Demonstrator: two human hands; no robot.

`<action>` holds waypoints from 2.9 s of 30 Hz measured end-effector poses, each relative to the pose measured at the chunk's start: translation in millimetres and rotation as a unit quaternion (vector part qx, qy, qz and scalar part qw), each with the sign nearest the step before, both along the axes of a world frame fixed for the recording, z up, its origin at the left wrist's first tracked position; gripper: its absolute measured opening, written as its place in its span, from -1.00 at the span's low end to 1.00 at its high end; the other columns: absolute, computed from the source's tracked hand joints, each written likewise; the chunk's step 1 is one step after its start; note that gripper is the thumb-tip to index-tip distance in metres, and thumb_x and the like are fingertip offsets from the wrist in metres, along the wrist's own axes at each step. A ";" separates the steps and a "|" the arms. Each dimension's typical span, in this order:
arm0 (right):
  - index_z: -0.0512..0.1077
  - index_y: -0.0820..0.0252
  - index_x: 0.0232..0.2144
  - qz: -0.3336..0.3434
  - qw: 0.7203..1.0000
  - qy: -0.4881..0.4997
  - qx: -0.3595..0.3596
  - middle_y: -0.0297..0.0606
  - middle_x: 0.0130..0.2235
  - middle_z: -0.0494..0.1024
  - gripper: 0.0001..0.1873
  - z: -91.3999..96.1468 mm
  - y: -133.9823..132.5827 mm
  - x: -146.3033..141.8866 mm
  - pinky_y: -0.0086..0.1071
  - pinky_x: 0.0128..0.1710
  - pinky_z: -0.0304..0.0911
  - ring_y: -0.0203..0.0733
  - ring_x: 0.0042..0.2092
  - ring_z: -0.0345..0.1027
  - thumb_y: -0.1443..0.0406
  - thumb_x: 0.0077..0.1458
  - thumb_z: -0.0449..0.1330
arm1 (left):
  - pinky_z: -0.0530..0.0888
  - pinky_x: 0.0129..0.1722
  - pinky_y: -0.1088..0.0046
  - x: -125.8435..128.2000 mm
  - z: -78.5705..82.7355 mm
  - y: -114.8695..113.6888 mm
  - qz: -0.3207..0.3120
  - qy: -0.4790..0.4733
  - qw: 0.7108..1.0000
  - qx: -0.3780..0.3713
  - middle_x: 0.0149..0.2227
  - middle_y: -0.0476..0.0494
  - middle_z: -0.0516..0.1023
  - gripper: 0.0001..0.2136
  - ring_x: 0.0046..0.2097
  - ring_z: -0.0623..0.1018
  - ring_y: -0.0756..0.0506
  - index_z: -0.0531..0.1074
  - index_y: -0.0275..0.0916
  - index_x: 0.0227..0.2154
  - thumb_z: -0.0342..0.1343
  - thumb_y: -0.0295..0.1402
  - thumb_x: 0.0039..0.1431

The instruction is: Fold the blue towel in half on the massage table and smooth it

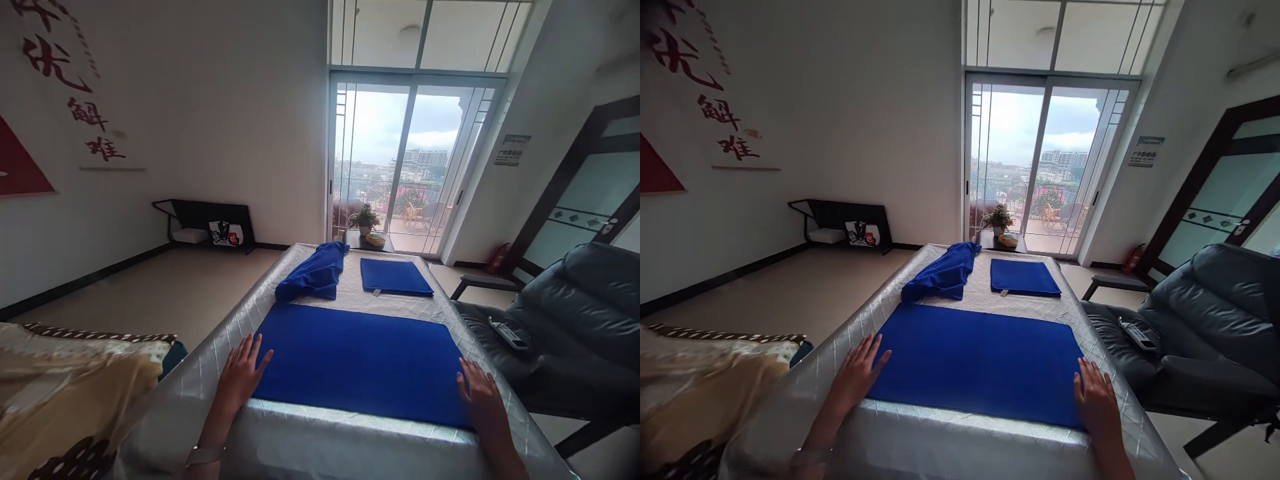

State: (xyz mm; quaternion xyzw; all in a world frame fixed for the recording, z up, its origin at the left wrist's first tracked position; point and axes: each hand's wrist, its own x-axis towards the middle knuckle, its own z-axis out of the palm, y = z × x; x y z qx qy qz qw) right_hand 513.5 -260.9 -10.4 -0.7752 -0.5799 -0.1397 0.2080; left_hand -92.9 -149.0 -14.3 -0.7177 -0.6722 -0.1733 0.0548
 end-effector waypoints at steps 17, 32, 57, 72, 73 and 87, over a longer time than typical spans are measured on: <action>0.05 0.38 0.40 0.216 0.953 0.029 -0.212 -0.10 0.44 0.02 -0.35 38.8 174.9 -216.2 -0.12 0.41 -0.28 -0.07 0.46 -0.22 0.21 0.37 -0.24 | 0.11 0.39 0.13 252.4 26.6 103.8 -0.312 -0.005 0.949 -0.032 0.37 -0.30 0.22 -0.41 0.41 0.16 -0.19 0.19 -0.29 0.35 -0.36 -0.04 0.48; -0.03 0.32 0.43 0.166 0.955 0.028 -0.242 -0.20 0.46 -0.04 -0.32 33.3 164.5 -163.6 -0.14 0.42 -0.33 -0.14 0.46 -0.26 0.11 0.40 -0.32 | 0.02 0.40 0.06 197.4 16.2 122.7 -0.239 0.005 0.967 -0.089 0.41 -0.23 0.13 -0.38 0.43 0.09 -0.23 0.14 -0.18 0.38 -0.36 0.04 0.44; -0.03 0.42 0.42 -0.012 0.976 0.016 -0.218 -0.08 0.45 -0.02 -0.20 0.6 123.2 31.0 -0.05 0.40 -0.18 -0.02 0.45 -0.20 0.04 0.35 -0.42 | 0.04 0.39 0.00 15.2 8.1 157.7 -0.031 0.030 0.992 -0.117 0.41 -0.26 0.14 -0.31 0.44 0.05 -0.26 0.06 -0.26 0.41 -0.43 0.07 0.42; 0.07 0.45 0.38 -0.023 0.979 -0.030 -0.202 -0.06 0.43 0.05 -0.31 25.4 127.1 7.4 -0.03 0.40 -0.19 0.02 0.44 -0.14 0.18 0.36 -0.31 | 0.11 0.37 0.04 39.0 33.7 147.2 -0.020 0.055 0.998 -0.020 0.30 -0.30 0.35 -0.49 0.35 0.27 -0.27 0.34 -0.30 0.26 -0.23 -0.13 0.44; 0.11 0.45 0.37 -0.008 0.982 -0.039 -0.186 -0.04 0.42 0.08 -0.32 30.2 127.6 -4.4 -0.03 0.40 -0.20 0.02 0.44 -0.13 0.19 0.36 -0.30 | 0.16 0.34 0.06 46.2 38.9 146.1 -0.025 0.056 0.998 -0.014 0.27 -0.31 0.40 -0.51 0.32 0.32 -0.27 0.39 -0.29 0.22 -0.21 -0.15 0.44; 0.02 0.35 0.41 0.197 0.953 0.054 -0.226 -0.16 0.44 0.01 -0.33 38.6 173.1 -202.6 -0.16 0.42 -0.30 -0.15 0.46 -0.21 0.17 0.37 -0.26 | 0.12 0.38 0.09 245.5 12.5 108.8 -0.272 0.039 0.959 -0.062 0.39 -0.23 0.19 -0.45 0.41 0.15 -0.20 0.19 -0.19 0.35 -0.32 -0.05 0.47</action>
